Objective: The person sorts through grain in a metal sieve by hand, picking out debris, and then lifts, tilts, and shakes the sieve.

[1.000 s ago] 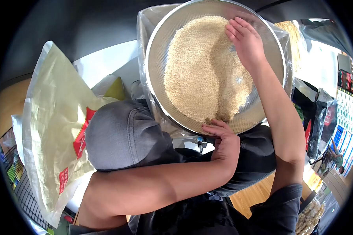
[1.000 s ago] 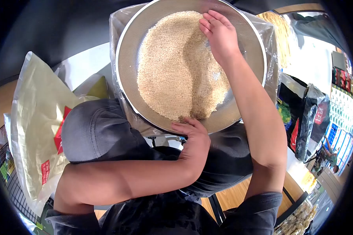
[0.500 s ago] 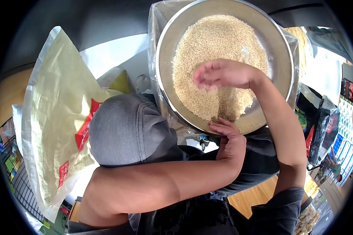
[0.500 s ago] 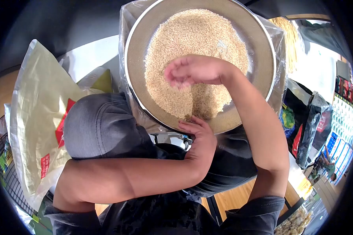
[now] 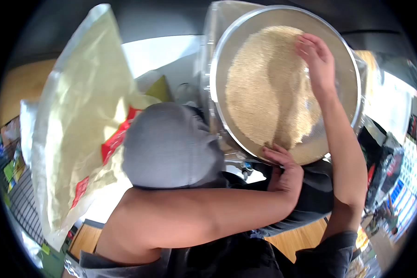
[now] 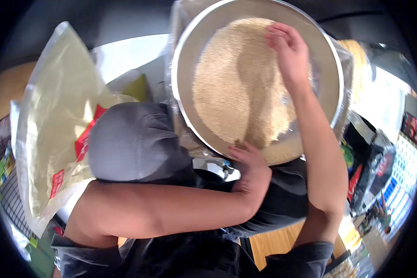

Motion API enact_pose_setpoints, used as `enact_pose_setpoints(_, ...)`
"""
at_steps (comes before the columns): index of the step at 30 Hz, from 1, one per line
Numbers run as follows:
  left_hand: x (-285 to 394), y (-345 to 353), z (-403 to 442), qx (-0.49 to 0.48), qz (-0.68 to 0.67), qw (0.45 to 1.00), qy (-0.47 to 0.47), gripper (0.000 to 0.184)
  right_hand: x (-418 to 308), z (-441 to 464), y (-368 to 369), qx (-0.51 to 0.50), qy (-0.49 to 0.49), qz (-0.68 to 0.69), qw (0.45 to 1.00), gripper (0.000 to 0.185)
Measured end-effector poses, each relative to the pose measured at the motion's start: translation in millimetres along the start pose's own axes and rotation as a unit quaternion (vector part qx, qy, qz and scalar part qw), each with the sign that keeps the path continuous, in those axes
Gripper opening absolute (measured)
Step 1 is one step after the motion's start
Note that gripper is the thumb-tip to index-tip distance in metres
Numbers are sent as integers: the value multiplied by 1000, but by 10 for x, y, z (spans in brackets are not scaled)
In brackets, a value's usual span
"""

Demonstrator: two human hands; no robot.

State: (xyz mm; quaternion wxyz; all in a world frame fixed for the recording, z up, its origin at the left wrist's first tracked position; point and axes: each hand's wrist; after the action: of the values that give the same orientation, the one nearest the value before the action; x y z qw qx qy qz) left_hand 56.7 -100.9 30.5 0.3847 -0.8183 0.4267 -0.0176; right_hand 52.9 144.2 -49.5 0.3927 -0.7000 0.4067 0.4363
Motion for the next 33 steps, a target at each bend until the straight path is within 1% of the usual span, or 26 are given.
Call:
enact_pose_setpoints(1,-24,16,-19,-14,9,1000,20,34,70,33,2,8,-22,3,1000,25)
enact_pose_setpoints(2,78,33,72,-13,-2,1000,4,35,111,54,-5,5,-35,-13,999,26)
enact_pose_setpoints(3,210,23,152,-15,-2,999,-32,36,134,63,-47,1,-47,-25,999,27)
enact_pose_setpoints(4,172,61,157,13,6,999,-51,29,158,88,-90,-7,-52,-47,998,29)
enact_pose_setpoints(6,199,-7,173,-5,-13,998,-68,31,244,181,-210,-18,-76,-71,994,31)
enact_pose_setpoints(7,299,-44,301,-56,8,996,-64,33,309,231,-261,-16,-93,-79,992,31)
enact_pose_setpoints(8,230,-62,277,-49,-19,998,-23,36,302,240,-267,3,-95,-128,987,32)
enact_pose_setpoints(9,348,-50,389,-38,-25,998,-31,39,284,234,-282,25,-97,-181,978,32)
enact_pose_setpoints(10,459,-92,498,-80,-8,996,-32,40,315,211,-255,26,-113,-207,971,34)
enact_pose_setpoints(11,488,-115,545,-102,4,994,-26,41,328,212,-273,36,-125,-250,959,35)
enact_pose_setpoints(12,483,-111,549,-116,7,993,-30,41,437,334,-414,-16,-106,-200,974,36)
enact_pose_setpoints(13,472,-120,554,-111,5,994,-9,42,352,208,-277,39,-142,-289,946,37)
enact_pose_setpoints(14,437,-91,551,-108,6,994,8,42,393,242,-253,11,-138,-253,957,37)
enact_pose_setpoints(15,410,-127,525,-111,9,994,7,42,411,263,-296,-12,-131,-227,965,38)
enact_pose_setpoints(16,391,-174,498,-124,-3,992,-7,42,441,286,-321,-12,-132,-226,965,38)
enact_pose_setpoints(18,386,-185,490,-136,-12,990,-20,43,482,309,-360,14,-157,-286,945,38)
enact_pose_setpoints(19,392,-181,493,-129,-18,991,-20,43,483,302,-374,15,-156,-286,945,38)
enact_pose_setpoints(21,444,-146,519,-122,-22,992,-21,42,485,287,-381,28,-194,-339,920,38)
enact_pose_setpoints(23,634,-88,651,-92,-41,994,-51,42,513,305,-405,23,-183,-322,928,39)
enact_pose_setpoints(24,669,-87,685,-95,-37,993,-54,42,541,320,-417,15,-171,-308,936,39)
enact_pose_setpoints(26,733,-82,756,-140,12,990,-17,40,614,366,-455,15,-179,-311,933,39)
enact_pose_setpoints(28,509,-149,577,-142,-4,989,-39,39,674,417,-504,15,-185,-319,930,40)
enact_pose_setpoints(30,464,-162,549,-141,-21,988,-58,39,721,447,-559,26,-194,-351,916,41)
enact_pose_setpoints(32,568,-65,655,-110,24,993,29,37,779,480,-613,23,-190,-346,918,41)
enact_pose_setpoints(33,564,-87,667,-111,13,994,14,37,778,476,-605,20,-185,-341,922,41)
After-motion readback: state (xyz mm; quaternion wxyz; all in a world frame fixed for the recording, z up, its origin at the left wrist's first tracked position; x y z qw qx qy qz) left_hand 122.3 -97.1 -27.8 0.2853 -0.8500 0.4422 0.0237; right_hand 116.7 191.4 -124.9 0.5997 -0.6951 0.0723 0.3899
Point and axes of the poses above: each hand's wrist, its own z-axis towards the middle knuckle, its own y-axis out of the palm, x = y × z, and after that the axes turned 8 degrees about y, right-handed
